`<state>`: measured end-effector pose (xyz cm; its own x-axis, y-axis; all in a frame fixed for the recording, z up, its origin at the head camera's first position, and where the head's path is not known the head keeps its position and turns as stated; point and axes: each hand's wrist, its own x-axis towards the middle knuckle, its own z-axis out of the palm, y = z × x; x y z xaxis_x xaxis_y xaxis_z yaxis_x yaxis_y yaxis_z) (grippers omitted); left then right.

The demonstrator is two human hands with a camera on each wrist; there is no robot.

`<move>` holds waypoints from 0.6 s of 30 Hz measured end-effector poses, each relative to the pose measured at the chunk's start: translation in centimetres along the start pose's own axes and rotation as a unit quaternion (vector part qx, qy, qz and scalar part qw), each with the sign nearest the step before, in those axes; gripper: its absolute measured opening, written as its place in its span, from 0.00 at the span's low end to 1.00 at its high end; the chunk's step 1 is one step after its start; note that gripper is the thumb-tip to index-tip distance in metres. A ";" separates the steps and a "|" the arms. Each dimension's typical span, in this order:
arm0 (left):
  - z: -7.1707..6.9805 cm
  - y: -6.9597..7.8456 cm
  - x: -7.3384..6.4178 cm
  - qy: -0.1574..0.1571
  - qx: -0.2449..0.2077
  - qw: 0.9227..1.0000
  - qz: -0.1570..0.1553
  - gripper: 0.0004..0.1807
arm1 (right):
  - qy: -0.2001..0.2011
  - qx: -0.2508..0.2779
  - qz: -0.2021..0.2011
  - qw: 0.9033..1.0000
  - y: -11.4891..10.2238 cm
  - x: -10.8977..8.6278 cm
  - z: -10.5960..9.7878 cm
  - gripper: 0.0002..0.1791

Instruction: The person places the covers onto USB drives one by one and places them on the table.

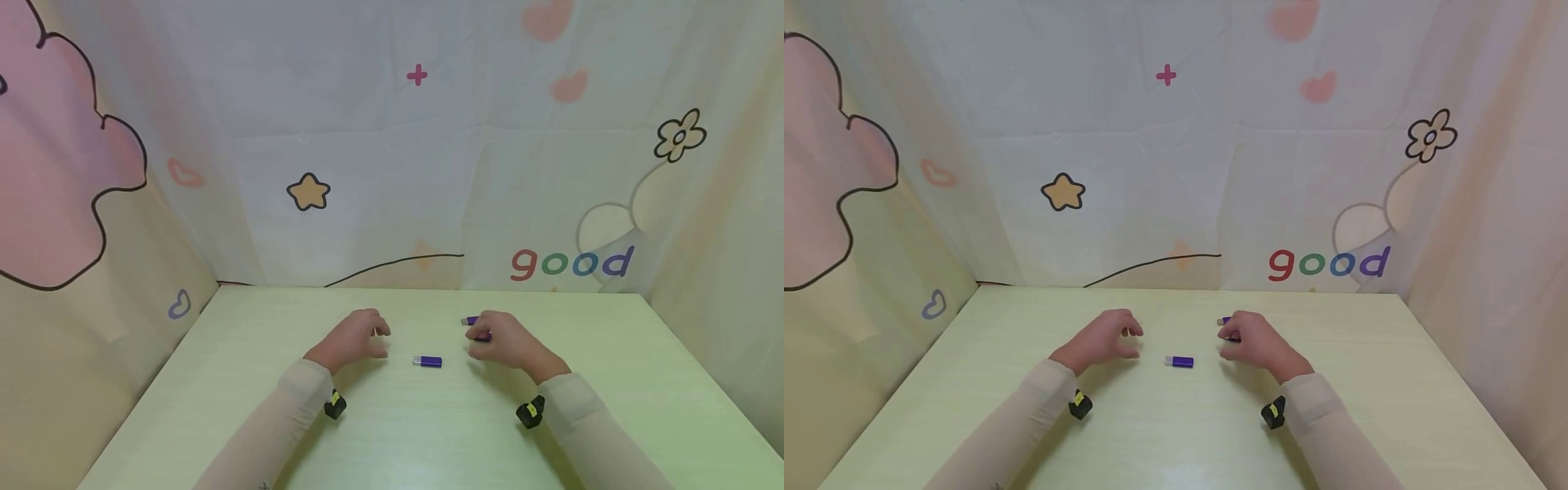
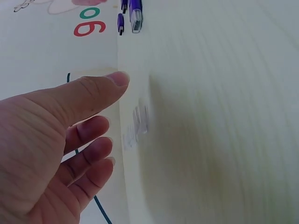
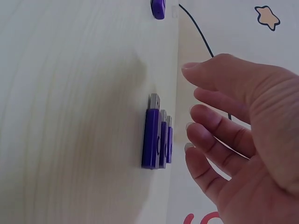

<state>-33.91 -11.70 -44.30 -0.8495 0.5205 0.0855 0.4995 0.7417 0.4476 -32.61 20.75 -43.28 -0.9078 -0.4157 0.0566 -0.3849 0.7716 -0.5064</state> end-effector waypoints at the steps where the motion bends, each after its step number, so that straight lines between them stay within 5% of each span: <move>1: 0.0 -0.2 0.0 -0.002 0.002 1.000 -0.002 0.18 | 0.000 -0.002 0.001 1.000 0.1 -0.1 0.0 0.14; 18: 0.4 -1.6 0.1 -0.021 0.016 0.998 -0.052 0.16 | -0.029 -0.019 0.050 0.998 1.4 -0.5 -0.3 0.14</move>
<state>-34.75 -12.70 -45.37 -0.8894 0.4571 0.0024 0.4151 0.8055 0.4229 -32.73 22.18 -43.76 -0.9309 -0.3628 -0.0431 -0.3007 0.8277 -0.4739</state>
